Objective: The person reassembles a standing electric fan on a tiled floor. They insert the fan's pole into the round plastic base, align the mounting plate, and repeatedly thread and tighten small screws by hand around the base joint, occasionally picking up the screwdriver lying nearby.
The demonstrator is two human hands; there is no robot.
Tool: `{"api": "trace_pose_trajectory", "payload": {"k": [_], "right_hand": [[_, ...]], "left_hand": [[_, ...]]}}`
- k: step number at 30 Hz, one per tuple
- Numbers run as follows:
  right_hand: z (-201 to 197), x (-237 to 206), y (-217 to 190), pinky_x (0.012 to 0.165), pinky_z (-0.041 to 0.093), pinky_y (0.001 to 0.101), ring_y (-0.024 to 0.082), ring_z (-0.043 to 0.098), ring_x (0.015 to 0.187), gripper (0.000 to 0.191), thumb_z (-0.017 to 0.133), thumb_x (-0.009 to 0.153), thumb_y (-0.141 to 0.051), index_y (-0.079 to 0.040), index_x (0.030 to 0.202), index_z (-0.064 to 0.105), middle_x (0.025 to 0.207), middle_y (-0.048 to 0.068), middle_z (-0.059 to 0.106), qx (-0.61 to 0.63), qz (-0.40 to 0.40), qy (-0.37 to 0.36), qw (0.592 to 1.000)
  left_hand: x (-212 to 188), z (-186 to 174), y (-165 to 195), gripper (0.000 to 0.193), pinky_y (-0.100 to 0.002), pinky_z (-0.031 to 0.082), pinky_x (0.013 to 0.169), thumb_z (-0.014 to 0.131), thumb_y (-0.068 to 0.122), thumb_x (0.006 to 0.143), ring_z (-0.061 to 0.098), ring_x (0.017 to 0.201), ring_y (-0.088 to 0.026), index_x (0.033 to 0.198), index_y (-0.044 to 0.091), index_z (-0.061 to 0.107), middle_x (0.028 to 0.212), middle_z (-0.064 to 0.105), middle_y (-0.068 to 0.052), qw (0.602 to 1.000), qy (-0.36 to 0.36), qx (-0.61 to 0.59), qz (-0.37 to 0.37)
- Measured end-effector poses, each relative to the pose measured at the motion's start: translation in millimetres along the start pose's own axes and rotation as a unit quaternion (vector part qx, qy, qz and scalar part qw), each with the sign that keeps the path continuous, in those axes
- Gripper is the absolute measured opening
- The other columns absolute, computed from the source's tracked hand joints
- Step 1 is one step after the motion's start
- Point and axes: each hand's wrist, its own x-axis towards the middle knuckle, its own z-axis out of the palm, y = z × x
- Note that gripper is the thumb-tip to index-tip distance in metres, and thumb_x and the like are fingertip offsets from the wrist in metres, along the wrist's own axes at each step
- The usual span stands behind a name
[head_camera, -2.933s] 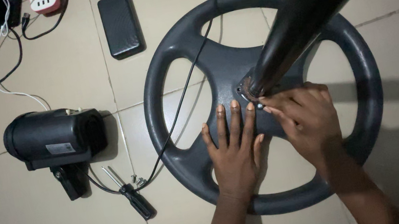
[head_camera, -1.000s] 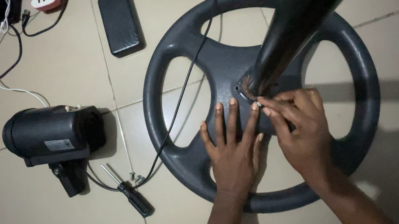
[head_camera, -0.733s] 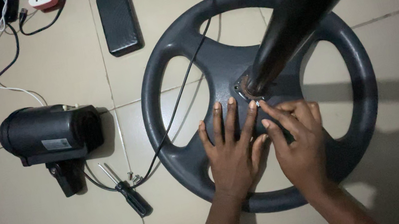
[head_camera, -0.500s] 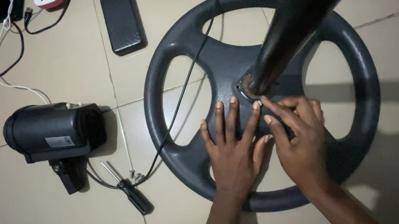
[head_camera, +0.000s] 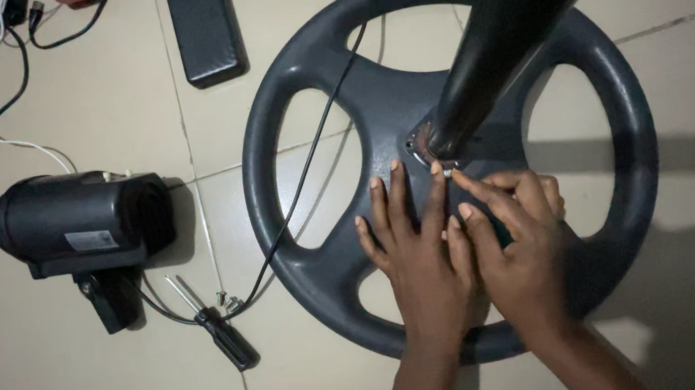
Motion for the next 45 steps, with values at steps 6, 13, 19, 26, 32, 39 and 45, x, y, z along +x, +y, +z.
{"api": "trace_pose_trajectory", "payload": {"k": [6, 13, 19, 26, 32, 39, 45], "right_hand": [[1, 8, 3, 0.101, 0.041, 0.0410, 0.023, 0.053, 0.111, 0.031, 0.064, 0.100, -0.014, -0.014, 0.130, 0.074, 0.112, 0.006, 0.059, -0.009, -0.045, 0.005, 0.999], [5, 1, 7, 0.103, 0.041, 0.0418, 0.023, 0.052, 0.113, 0.032, 0.063, 0.099, -0.011, -0.010, 0.130, 0.073, 0.112, 0.007, 0.059, 0.002, -0.038, 0.001, 0.999], [3, -2, 7, 0.102, 0.041, 0.0421, 0.027, 0.051, 0.113, 0.032, 0.063, 0.101, -0.011, -0.007, 0.132, 0.071, 0.114, 0.011, 0.058, -0.017, -0.062, 0.027, 0.998], [2, 5, 6, 0.099, 0.042, 0.0403, 0.024, 0.053, 0.108, 0.031, 0.061, 0.102, -0.009, -0.011, 0.130, 0.073, 0.112, 0.008, 0.061, -0.001, -0.053, 0.007, 0.999], [0, -3, 7, 0.103, 0.041, 0.0435, 0.025, 0.053, 0.112, 0.030, 0.062, 0.102, -0.010, -0.011, 0.130, 0.073, 0.112, 0.008, 0.061, -0.041, -0.066, 0.016, 0.997], [1, 6, 10, 0.103, 0.040, 0.0441, 0.026, 0.051, 0.114, 0.035, 0.058, 0.102, -0.008, -0.012, 0.134, 0.072, 0.114, 0.009, 0.060, -0.025, -0.064, -0.008, 0.998], [1, -2, 14, 0.103, 0.040, 0.0440, 0.027, 0.052, 0.115, 0.032, 0.057, 0.101, -0.008, -0.012, 0.128, 0.073, 0.115, 0.010, 0.062, -0.059, -0.079, 0.000, 0.995]], "left_hand": [[-8, -1, 6, 0.054, -0.063, 0.010, 0.128, 0.051, 0.017, 0.098, 0.024, 0.161, -0.035, 0.152, 0.020, 0.056, 0.169, 0.035, -0.013, 0.999, 0.030, -0.022, -0.015], [-3, 4, 8, 0.053, -0.066, 0.005, 0.123, 0.054, 0.017, 0.097, 0.020, 0.157, -0.039, 0.150, 0.017, 0.056, 0.167, 0.032, -0.015, 0.999, 0.030, -0.022, -0.007], [-3, 0, 9, 0.057, -0.063, 0.007, 0.127, 0.052, 0.015, 0.096, 0.021, 0.161, -0.037, 0.153, 0.017, 0.054, 0.169, 0.033, -0.013, 0.999, 0.025, -0.034, -0.026], [-7, 3, 15, 0.055, -0.065, 0.006, 0.124, 0.051, 0.016, 0.098, 0.019, 0.158, -0.039, 0.153, 0.016, 0.054, 0.167, 0.032, -0.016, 1.000, 0.018, -0.019, -0.017], [0, 3, 9, 0.057, -0.063, 0.006, 0.126, 0.050, 0.015, 0.098, 0.019, 0.160, -0.038, 0.154, 0.018, 0.052, 0.169, 0.031, -0.014, 0.999, 0.029, -0.027, -0.031], [-14, 6, 12, 0.060, -0.064, 0.006, 0.124, 0.054, 0.015, 0.093, 0.019, 0.158, -0.038, 0.153, 0.019, 0.052, 0.168, 0.031, -0.014, 1.000, 0.003, -0.002, -0.017], [-7, 9, 9, 0.063, -0.064, 0.006, 0.124, 0.054, 0.017, 0.093, 0.017, 0.158, -0.038, 0.155, 0.016, 0.048, 0.169, 0.029, -0.014, 1.000, 0.006, -0.005, -0.014]]}}
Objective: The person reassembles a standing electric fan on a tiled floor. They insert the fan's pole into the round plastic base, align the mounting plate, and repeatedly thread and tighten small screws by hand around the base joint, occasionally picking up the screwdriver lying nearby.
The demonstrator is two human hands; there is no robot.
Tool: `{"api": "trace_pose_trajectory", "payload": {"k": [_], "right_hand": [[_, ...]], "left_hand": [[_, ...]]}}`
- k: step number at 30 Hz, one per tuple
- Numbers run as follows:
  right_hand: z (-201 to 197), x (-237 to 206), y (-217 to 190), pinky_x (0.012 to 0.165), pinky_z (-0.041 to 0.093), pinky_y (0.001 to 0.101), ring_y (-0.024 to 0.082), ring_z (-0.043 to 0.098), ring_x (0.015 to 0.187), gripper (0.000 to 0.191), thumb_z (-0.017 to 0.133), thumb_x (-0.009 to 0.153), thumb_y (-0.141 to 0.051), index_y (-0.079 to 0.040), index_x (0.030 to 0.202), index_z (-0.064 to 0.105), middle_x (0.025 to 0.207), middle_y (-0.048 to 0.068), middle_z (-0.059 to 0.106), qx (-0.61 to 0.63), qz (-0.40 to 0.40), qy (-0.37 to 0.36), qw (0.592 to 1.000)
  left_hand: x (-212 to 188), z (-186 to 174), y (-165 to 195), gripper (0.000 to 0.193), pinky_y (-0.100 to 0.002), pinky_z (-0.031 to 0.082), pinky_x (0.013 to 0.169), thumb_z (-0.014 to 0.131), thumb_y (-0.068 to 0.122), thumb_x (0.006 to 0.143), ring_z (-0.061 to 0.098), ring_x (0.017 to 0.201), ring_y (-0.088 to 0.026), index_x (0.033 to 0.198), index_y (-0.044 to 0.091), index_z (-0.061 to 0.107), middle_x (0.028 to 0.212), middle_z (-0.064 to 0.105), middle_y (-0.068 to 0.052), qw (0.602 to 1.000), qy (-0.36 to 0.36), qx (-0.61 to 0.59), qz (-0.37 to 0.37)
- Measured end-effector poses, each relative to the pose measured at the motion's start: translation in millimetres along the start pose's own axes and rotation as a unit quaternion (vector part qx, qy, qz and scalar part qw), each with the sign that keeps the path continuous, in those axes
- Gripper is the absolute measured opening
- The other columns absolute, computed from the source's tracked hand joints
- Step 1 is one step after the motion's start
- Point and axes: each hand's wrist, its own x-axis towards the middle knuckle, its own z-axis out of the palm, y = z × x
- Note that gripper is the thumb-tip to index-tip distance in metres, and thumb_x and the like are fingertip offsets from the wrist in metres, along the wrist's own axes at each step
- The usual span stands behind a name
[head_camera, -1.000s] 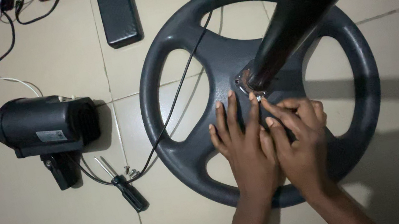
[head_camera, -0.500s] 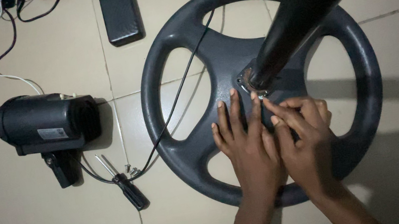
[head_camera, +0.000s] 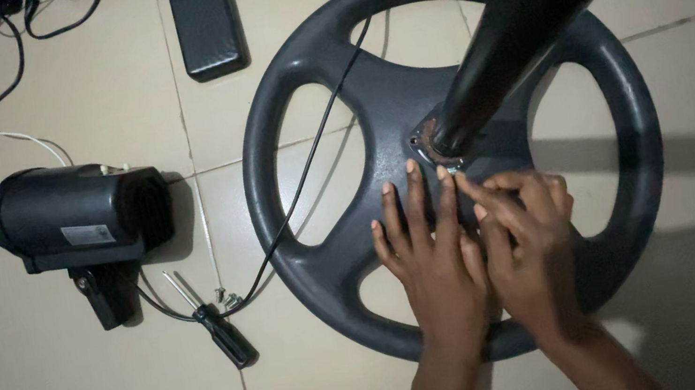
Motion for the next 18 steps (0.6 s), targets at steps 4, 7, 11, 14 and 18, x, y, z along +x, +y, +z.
{"api": "trace_pose_trajectory", "payload": {"k": [4, 7, 11, 14, 18], "right_hand": [[0, -1, -2, 0.105, 0.040, 0.0466, 0.026, 0.053, 0.112, 0.033, 0.059, 0.101, -0.008, -0.010, 0.131, 0.073, 0.112, 0.011, 0.063, -0.005, 0.008, 0.025, 1.000], [-3, 4, -2, 0.099, 0.043, 0.0417, 0.024, 0.053, 0.108, 0.032, 0.057, 0.104, -0.005, -0.008, 0.132, 0.072, 0.114, 0.012, 0.063, 0.030, 0.014, 0.010, 0.999], [-2, 6, -3, 0.091, 0.047, 0.0364, 0.026, 0.050, 0.112, 0.035, 0.056, 0.100, -0.002, -0.008, 0.131, 0.071, 0.118, 0.013, 0.059, 0.045, 0.026, -0.009, 0.999], [-3, 2, -2, 0.095, 0.047, 0.0386, 0.025, 0.051, 0.114, 0.033, 0.057, 0.098, -0.001, -0.010, 0.126, 0.073, 0.117, 0.010, 0.061, 0.000, 0.012, -0.010, 1.000], [-4, -1, -2, 0.092, 0.047, 0.0376, 0.026, 0.050, 0.115, 0.030, 0.058, 0.101, -0.003, -0.011, 0.125, 0.073, 0.117, 0.009, 0.060, 0.017, 0.036, -0.011, 0.999]], "left_hand": [[0, -1, -1, 0.063, -0.064, 0.006, 0.125, 0.053, 0.016, 0.094, 0.018, 0.159, -0.037, 0.156, 0.017, 0.048, 0.170, 0.029, -0.012, 1.000, 0.003, 0.010, -0.019], [-8, 0, 3, 0.063, -0.063, 0.007, 0.126, 0.053, 0.016, 0.095, 0.019, 0.160, -0.036, 0.157, 0.020, 0.048, 0.170, 0.030, -0.010, 1.000, 0.001, 0.017, -0.020], [-8, 4, 2, 0.062, -0.065, 0.005, 0.124, 0.054, 0.019, 0.096, 0.017, 0.158, -0.038, 0.157, 0.020, 0.047, 0.170, 0.027, -0.012, 1.000, -0.009, 0.023, -0.006], [-4, 4, 0, 0.065, -0.065, 0.005, 0.124, 0.054, 0.018, 0.092, 0.015, 0.158, -0.038, 0.156, 0.020, 0.046, 0.170, 0.027, -0.013, 0.999, -0.016, 0.032, -0.010], [-4, 3, -2, 0.061, -0.066, 0.005, 0.122, 0.054, 0.021, 0.096, 0.014, 0.157, -0.038, 0.157, 0.021, 0.045, 0.169, 0.026, -0.014, 0.999, -0.010, 0.032, -0.022]]}}
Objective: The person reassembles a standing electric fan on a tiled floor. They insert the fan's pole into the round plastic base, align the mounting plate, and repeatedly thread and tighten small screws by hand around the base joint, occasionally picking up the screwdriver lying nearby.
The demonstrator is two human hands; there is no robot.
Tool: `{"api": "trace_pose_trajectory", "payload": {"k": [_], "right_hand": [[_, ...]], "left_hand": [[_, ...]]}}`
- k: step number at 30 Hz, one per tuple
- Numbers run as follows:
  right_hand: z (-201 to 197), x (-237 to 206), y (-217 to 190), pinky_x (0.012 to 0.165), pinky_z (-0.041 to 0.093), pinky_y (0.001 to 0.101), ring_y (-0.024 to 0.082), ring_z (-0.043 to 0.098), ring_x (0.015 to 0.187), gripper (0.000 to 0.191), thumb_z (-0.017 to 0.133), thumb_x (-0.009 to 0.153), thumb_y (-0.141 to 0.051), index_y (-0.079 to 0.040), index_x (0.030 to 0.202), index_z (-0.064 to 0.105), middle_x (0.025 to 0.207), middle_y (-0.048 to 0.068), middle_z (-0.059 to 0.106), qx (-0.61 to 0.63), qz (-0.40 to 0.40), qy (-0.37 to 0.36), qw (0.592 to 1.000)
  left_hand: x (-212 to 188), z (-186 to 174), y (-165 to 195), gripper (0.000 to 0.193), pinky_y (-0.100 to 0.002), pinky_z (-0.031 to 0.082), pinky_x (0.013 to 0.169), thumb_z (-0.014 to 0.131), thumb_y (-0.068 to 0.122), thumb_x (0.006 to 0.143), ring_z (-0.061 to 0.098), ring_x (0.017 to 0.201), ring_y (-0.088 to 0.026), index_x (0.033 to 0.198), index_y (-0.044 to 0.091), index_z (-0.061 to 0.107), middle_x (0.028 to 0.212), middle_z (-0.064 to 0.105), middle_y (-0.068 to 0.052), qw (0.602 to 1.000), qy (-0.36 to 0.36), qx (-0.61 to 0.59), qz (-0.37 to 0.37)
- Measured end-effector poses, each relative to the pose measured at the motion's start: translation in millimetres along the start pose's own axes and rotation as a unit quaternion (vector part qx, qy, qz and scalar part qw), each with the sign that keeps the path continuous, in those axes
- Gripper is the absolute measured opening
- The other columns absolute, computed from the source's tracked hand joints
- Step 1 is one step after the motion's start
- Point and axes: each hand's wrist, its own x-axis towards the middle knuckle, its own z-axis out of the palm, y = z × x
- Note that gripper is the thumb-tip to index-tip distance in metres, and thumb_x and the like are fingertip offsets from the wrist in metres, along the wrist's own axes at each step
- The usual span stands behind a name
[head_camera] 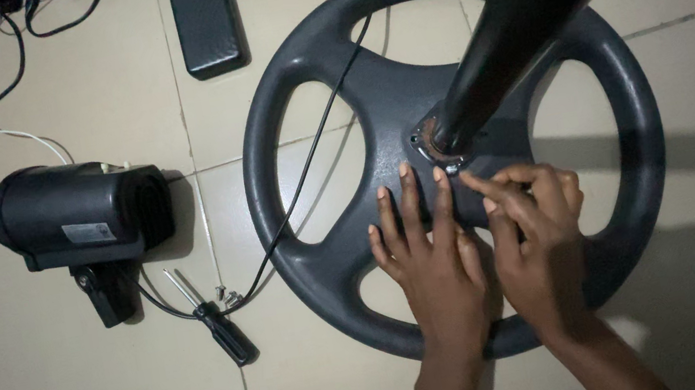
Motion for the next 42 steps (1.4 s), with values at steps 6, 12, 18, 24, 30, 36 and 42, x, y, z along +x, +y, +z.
{"api": "trace_pose_trajectory", "payload": {"k": [6, 12, 18, 24, 30, 36, 42], "right_hand": [[1, 9, 1, 0.092, 0.047, 0.0398, 0.026, 0.051, 0.111, 0.037, 0.059, 0.096, 0.000, -0.008, 0.130, 0.074, 0.116, 0.013, 0.060, -0.025, -0.039, -0.003, 0.999], [1, 1, -3, 0.088, 0.050, 0.0341, 0.027, 0.050, 0.116, 0.035, 0.057, 0.098, 0.000, -0.011, 0.127, 0.073, 0.116, 0.011, 0.060, 0.021, 0.011, -0.006, 1.000], [0, 8, -2, 0.100, 0.044, 0.0414, 0.024, 0.052, 0.114, 0.035, 0.057, 0.102, -0.003, -0.008, 0.132, 0.072, 0.118, 0.011, 0.061, -0.008, -0.057, 0.022, 0.998], [4, 5, 0, 0.098, 0.043, 0.0382, 0.024, 0.051, 0.113, 0.034, 0.056, 0.101, -0.001, -0.009, 0.130, 0.072, 0.118, 0.011, 0.060, 0.022, -0.031, 0.010, 0.999], [0, 0, -4, 0.093, 0.046, 0.0391, 0.026, 0.051, 0.113, 0.036, 0.058, 0.098, 0.001, -0.010, 0.128, 0.073, 0.117, 0.010, 0.060, -0.015, -0.034, 0.016, 0.999], [-2, 10, -6, 0.092, 0.047, 0.0369, 0.026, 0.052, 0.114, 0.039, 0.058, 0.099, 0.005, -0.010, 0.131, 0.072, 0.118, 0.011, 0.061, 0.045, -0.037, 0.023, 0.998], [-2, 2, -3, 0.096, 0.045, 0.0415, 0.027, 0.053, 0.112, 0.037, 0.060, 0.094, 0.005, -0.010, 0.125, 0.074, 0.115, 0.011, 0.063, -0.026, -0.047, 0.017, 0.998]], "left_hand": [[-5, 3, 4, 0.061, -0.066, 0.004, 0.123, 0.054, 0.022, 0.097, 0.015, 0.158, -0.036, 0.157, 0.022, 0.047, 0.170, 0.024, -0.011, 1.000, -0.014, -0.009, 0.006], [5, 3, 2, 0.062, -0.065, 0.005, 0.125, 0.053, 0.018, 0.096, 0.015, 0.159, -0.037, 0.158, 0.021, 0.046, 0.171, 0.025, -0.011, 1.000, 0.011, -0.014, -0.006], [-5, -3, 6, 0.062, -0.063, 0.006, 0.126, 0.052, 0.018, 0.097, 0.018, 0.161, -0.036, 0.159, 0.021, 0.045, 0.172, 0.029, -0.010, 0.999, 0.021, -0.023, -0.010], [-1, -2, 5, 0.063, -0.065, 0.003, 0.123, 0.053, 0.020, 0.095, 0.015, 0.158, -0.038, 0.157, 0.020, 0.045, 0.169, 0.027, -0.012, 1.000, 0.008, -0.015, 0.006], [8, -1, 2, 0.064, -0.063, 0.006, 0.127, 0.052, 0.017, 0.096, 0.015, 0.161, -0.036, 0.159, 0.019, 0.044, 0.172, 0.027, -0.011, 1.000, 0.022, -0.015, -0.008], [-5, -1, 7, 0.062, -0.064, 0.005, 0.122, 0.055, 0.021, 0.096, 0.016, 0.157, -0.037, 0.157, 0.021, 0.046, 0.169, 0.027, -0.012, 1.000, 0.018, 0.003, 0.015], [-1, -2, 3, 0.065, -0.064, 0.008, 0.126, 0.054, 0.019, 0.095, 0.017, 0.160, -0.036, 0.160, 0.022, 0.044, 0.172, 0.026, -0.010, 1.000, 0.008, -0.004, 0.008]]}}
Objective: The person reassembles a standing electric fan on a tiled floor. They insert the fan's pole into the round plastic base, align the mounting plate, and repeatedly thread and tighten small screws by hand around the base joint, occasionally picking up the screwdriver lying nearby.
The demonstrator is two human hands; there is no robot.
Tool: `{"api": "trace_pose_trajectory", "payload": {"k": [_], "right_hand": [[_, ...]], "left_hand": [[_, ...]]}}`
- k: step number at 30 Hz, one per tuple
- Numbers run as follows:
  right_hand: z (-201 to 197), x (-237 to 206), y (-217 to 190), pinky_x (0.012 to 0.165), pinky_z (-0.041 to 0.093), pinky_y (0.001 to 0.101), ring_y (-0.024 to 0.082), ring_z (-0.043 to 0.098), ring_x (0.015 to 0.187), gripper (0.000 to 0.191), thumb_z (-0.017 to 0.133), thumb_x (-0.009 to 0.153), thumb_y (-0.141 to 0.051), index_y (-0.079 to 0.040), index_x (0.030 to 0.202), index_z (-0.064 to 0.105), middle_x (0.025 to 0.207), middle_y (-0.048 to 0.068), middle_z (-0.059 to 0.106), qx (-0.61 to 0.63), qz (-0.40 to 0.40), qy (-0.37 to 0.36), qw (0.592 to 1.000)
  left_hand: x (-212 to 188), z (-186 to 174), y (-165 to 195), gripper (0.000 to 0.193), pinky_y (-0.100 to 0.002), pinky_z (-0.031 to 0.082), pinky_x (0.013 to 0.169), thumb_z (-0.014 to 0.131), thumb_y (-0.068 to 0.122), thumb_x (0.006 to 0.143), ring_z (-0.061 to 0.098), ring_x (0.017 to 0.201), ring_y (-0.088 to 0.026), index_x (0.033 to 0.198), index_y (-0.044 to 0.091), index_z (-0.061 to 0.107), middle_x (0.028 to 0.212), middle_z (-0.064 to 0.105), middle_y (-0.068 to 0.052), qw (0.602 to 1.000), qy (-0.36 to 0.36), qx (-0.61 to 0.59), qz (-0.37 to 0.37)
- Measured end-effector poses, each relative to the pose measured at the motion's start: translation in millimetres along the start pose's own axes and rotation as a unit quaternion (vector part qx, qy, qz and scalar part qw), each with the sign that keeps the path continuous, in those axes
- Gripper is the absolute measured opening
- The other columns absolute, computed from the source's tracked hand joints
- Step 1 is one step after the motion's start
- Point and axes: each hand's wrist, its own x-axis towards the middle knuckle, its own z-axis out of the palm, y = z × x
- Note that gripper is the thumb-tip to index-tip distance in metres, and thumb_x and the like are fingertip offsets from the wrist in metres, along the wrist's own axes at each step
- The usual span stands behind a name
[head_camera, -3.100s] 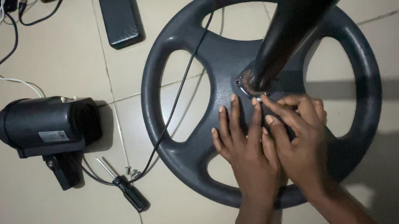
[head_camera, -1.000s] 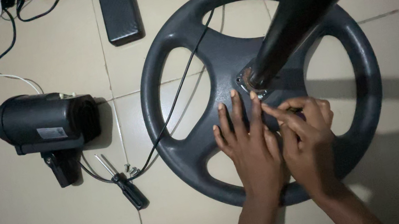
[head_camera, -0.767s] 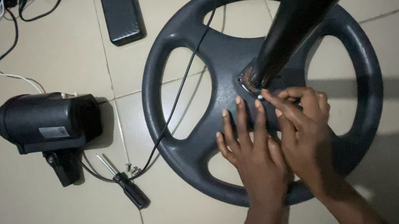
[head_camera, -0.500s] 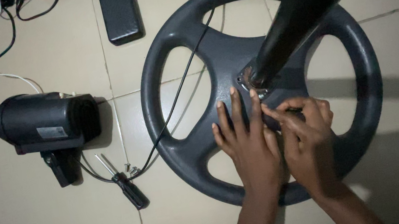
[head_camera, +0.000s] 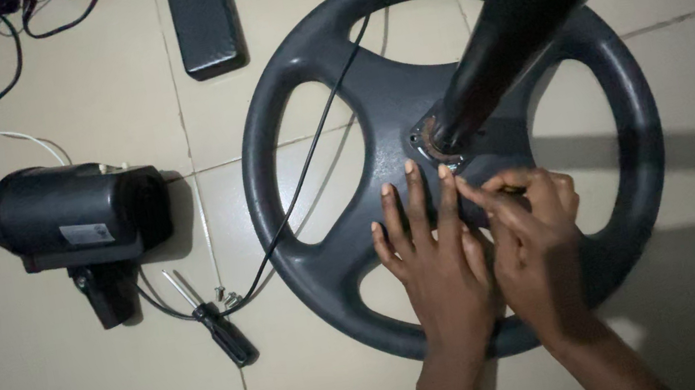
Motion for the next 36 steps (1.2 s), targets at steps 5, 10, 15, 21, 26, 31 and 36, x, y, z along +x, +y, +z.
{"api": "trace_pose_trajectory", "payload": {"k": [5, 10, 15, 21, 26, 31, 36], "right_hand": [[1, 3, -1, 0.094, 0.046, 0.0392, 0.028, 0.052, 0.113, 0.040, 0.057, 0.096, 0.007, -0.009, 0.130, 0.073, 0.116, 0.012, 0.061, 0.033, 0.031, -0.006, 0.999], [5, 6, 0, 0.094, 0.047, 0.0392, 0.029, 0.048, 0.118, 0.042, 0.055, 0.096, 0.005, -0.009, 0.132, 0.071, 0.121, 0.013, 0.060, 0.048, 0.019, -0.014, 0.999], [6, -7, 1, 0.097, 0.045, 0.0414, 0.027, 0.049, 0.119, 0.037, 0.056, 0.098, 0.000, -0.013, 0.129, 0.072, 0.121, 0.009, 0.060, 0.009, 0.018, -0.012, 1.000], [7, -1, 1, 0.099, 0.042, 0.0429, 0.030, 0.047, 0.118, 0.039, 0.055, 0.101, -0.001, -0.012, 0.135, 0.070, 0.122, 0.013, 0.057, 0.010, 0.051, -0.011, 0.999], [3, 4, 5, 0.104, 0.039, 0.0477, 0.030, 0.049, 0.120, 0.040, 0.057, 0.096, 0.000, -0.013, 0.130, 0.072, 0.121, 0.011, 0.060, -0.005, 0.023, -0.026, 0.999], [-4, 0, 5, 0.100, 0.043, 0.0440, 0.034, 0.049, 0.119, 0.034, 0.056, 0.097, -0.003, -0.015, 0.124, 0.072, 0.122, 0.013, 0.060, -0.007, 0.040, -0.012, 0.999], [-12, 35, 22, 0.096, 0.051, 0.0492, 0.031, 0.060, 0.112, 0.041, 0.064, 0.101, -0.025, -0.003, 0.134, 0.054, 0.126, 0.018, 0.053, 0.000, 0.245, -0.083, 0.966]], "left_hand": [[0, 0, 0, 0.063, -0.066, 0.005, 0.123, 0.055, 0.021, 0.095, 0.015, 0.157, -0.037, 0.157, 0.023, 0.044, 0.170, 0.024, -0.012, 1.000, -0.010, 0.014, -0.005], [1, 1, 1, 0.065, -0.064, 0.005, 0.124, 0.056, 0.023, 0.095, 0.015, 0.159, -0.036, 0.158, 0.024, 0.043, 0.171, 0.024, -0.010, 1.000, -0.020, 0.014, -0.005], [12, -2, -2, 0.063, -0.064, 0.004, 0.124, 0.054, 0.021, 0.096, 0.013, 0.159, -0.037, 0.159, 0.021, 0.044, 0.171, 0.023, -0.012, 1.000, -0.003, 0.000, -0.005], [2, -3, 3, 0.062, -0.063, 0.006, 0.124, 0.052, 0.021, 0.094, 0.015, 0.158, -0.035, 0.156, 0.021, 0.048, 0.170, 0.028, -0.011, 1.000, -0.002, 0.002, -0.017], [1, -3, 5, 0.062, -0.062, 0.008, 0.125, 0.051, 0.019, 0.094, 0.019, 0.158, -0.036, 0.156, 0.021, 0.048, 0.170, 0.029, -0.011, 1.000, 0.012, -0.013, 0.001], [9, -7, -3, 0.062, -0.060, 0.008, 0.123, 0.053, 0.021, 0.097, 0.021, 0.156, -0.037, 0.157, 0.017, 0.042, 0.168, 0.031, -0.012, 0.999, 0.024, 0.023, -0.013], [0, -18, -16, 0.066, -0.057, 0.008, 0.123, 0.056, 0.026, 0.099, 0.020, 0.156, -0.034, 0.159, 0.009, 0.035, 0.168, 0.029, -0.013, 0.994, 0.065, 0.030, -0.076]]}}
